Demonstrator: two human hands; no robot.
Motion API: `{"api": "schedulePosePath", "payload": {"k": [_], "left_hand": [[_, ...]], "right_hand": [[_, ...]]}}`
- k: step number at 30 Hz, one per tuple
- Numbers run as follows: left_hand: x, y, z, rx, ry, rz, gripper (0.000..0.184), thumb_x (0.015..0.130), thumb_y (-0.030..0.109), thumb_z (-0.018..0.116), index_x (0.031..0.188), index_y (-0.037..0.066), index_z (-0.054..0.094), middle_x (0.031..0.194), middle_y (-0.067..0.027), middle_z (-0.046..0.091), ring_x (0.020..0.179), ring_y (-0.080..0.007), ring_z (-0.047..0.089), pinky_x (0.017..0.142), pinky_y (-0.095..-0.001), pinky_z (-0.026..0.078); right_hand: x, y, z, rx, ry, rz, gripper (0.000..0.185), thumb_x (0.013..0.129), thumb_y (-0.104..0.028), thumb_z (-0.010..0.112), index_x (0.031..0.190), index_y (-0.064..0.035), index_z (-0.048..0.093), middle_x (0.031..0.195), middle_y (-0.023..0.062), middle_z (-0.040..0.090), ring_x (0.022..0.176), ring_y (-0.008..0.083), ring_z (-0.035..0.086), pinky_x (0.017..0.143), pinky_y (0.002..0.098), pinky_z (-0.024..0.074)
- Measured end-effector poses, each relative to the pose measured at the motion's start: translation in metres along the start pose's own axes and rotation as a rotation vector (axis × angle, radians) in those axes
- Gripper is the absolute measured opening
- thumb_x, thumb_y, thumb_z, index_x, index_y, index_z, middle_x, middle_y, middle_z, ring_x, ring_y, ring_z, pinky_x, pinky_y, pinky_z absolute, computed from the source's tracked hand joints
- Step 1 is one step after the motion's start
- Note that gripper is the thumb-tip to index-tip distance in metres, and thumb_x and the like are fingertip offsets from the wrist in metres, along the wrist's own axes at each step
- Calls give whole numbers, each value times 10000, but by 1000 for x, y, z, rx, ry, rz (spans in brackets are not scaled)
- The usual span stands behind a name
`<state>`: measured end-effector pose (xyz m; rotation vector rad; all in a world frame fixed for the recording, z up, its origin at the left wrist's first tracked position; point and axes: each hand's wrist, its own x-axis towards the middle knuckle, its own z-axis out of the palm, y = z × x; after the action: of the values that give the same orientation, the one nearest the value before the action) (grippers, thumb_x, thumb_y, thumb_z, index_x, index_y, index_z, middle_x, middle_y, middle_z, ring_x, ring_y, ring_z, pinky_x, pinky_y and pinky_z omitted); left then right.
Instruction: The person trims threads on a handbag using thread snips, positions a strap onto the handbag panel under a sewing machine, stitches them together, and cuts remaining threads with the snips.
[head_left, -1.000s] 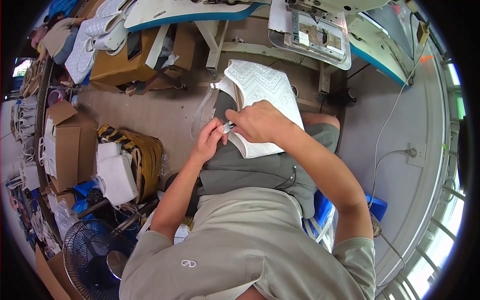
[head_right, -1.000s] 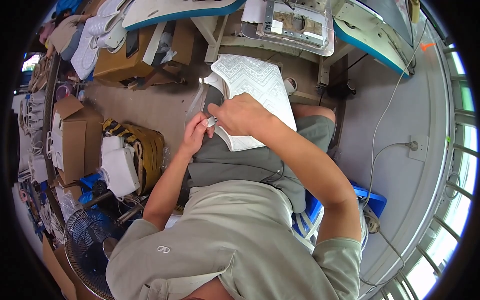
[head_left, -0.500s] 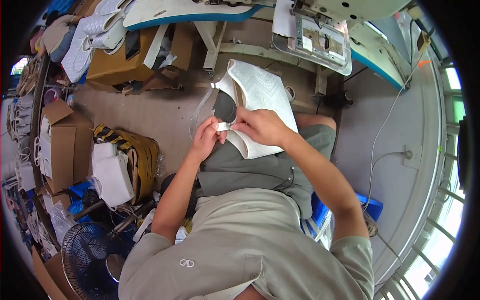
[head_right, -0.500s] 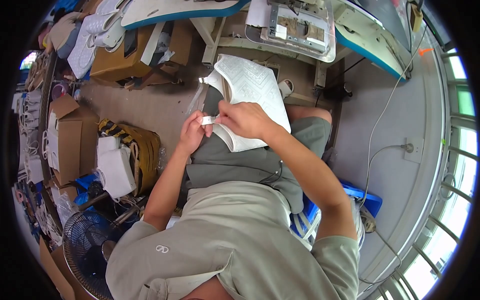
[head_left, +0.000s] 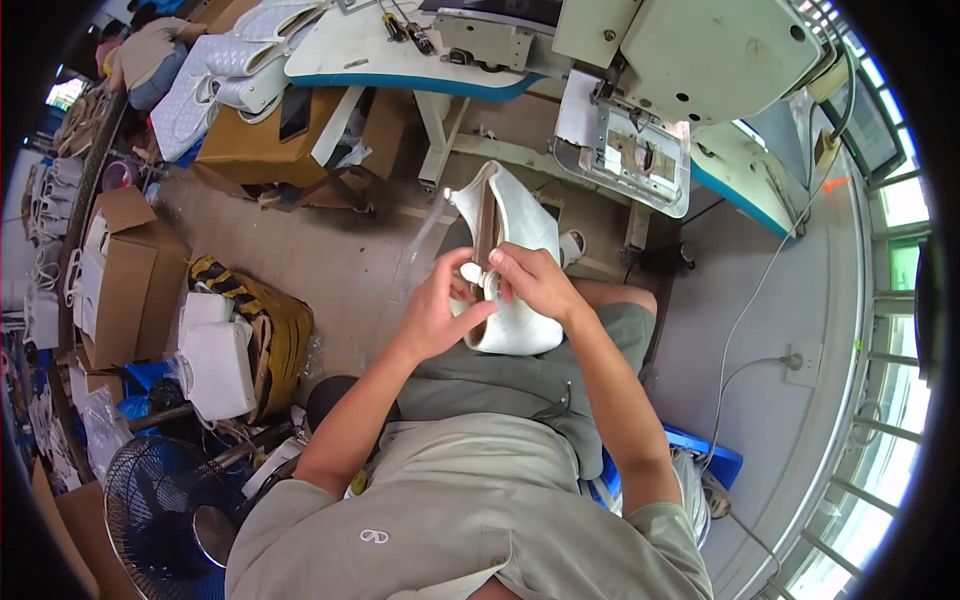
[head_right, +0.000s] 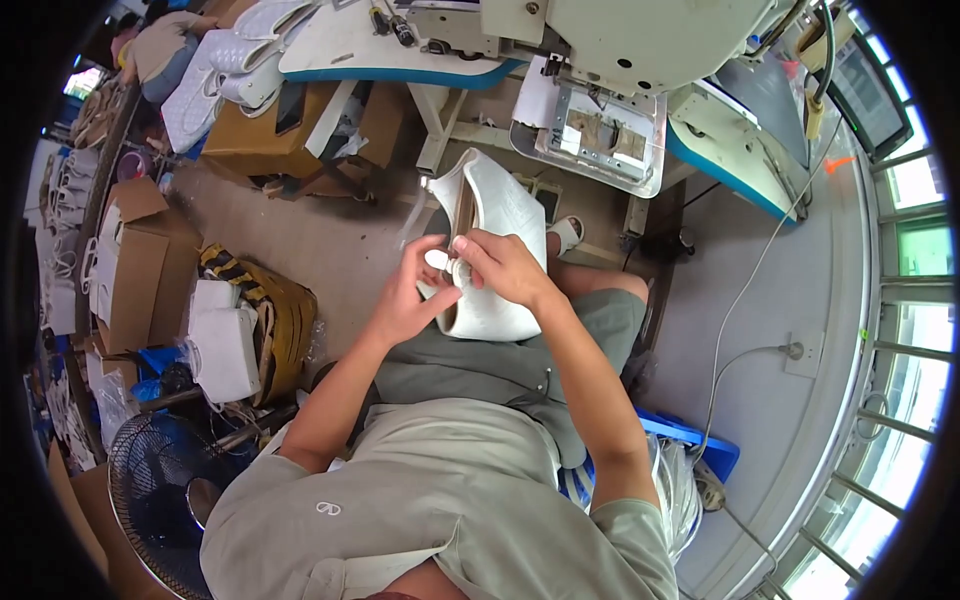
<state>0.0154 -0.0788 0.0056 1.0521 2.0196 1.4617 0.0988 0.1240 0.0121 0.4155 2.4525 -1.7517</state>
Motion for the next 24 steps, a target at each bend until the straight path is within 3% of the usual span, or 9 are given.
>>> {"api": "schedulePosePath", "payload": {"k": [4,6,7,9,13,15,17,21,24], "left_hand": [[28,43,-15,140,139,150,201,1072,194,566,1064,27,678,1016,-170,668,900,-390,664,787,-421,521],[35,62,-25,187,167,145,202,1073,185,563,1069,8,661,993,-181,666,905,-397,665,790,-424,524],[42,57,-35,194,179,135,225,1087,166,535,1079,-9,675,973,-118,683,890,-246,676,797,-363,522],[48,67,-53,-58,249,-110,212,1087,143,535,1084,-9,683,970,-123,674,913,-218,672,804,-351,520],[26,142,-68,615,260,354,223,1058,118,576,1230,38,695,1275,-182,558,976,-299,675,860,-397,523],[4,179,-56,630,250,251,258,1061,134,572,1279,76,699,1350,-173,490,990,-311,678,845,-403,524],[-10,192,-48,709,270,141,286,1068,152,557,1313,77,685,1306,-160,502,973,-333,675,821,-421,524],[3,140,-67,778,244,206,236,1081,153,541,1245,77,693,844,-185,722,728,-356,712,658,-461,526],[16,130,-63,603,176,203,181,1062,120,571,1177,61,697,859,-186,715,721,-358,707,660,-452,528]], "right_hand": [[-5,-25,-1,179,69,-110,551,1121,-512,409,1102,-41,693,687,40,644,605,83,521,580,263,422],[-10,-33,1,290,78,-151,520,1125,-499,412,1111,-53,679,702,19,641,576,51,465,551,225,376],[-12,-41,2,326,90,-169,504,1125,-489,416,1101,-59,678,701,18,639,568,43,455,540,219,363],[-20,-66,4,410,120,-181,462,1129,-453,419,1090,-72,676,702,17,640,552,30,443,518,209,343],[-24,-94,26,624,186,-254,451,1132,-457,419,1152,-77,660,739,15,661,577,31,457,537,205,352],[-28,-107,39,712,247,-345,413,1132,-434,449,1144,-75,653,771,5,664,599,43,466,539,224,360],[-39,-117,46,694,251,-354,416,1141,-419,427,1151,-63,642,764,13,671,596,46,460,535,233,366],[-59,-106,54,722,212,-246,473,1149,-428,378,1197,-23,619,812,30,720,582,62,431,541,244,377],[-73,-94,46,667,215,-237,491,1148,-435,354,1249,-34,620,841,28,729,584,71,433,559,255,396]]}}
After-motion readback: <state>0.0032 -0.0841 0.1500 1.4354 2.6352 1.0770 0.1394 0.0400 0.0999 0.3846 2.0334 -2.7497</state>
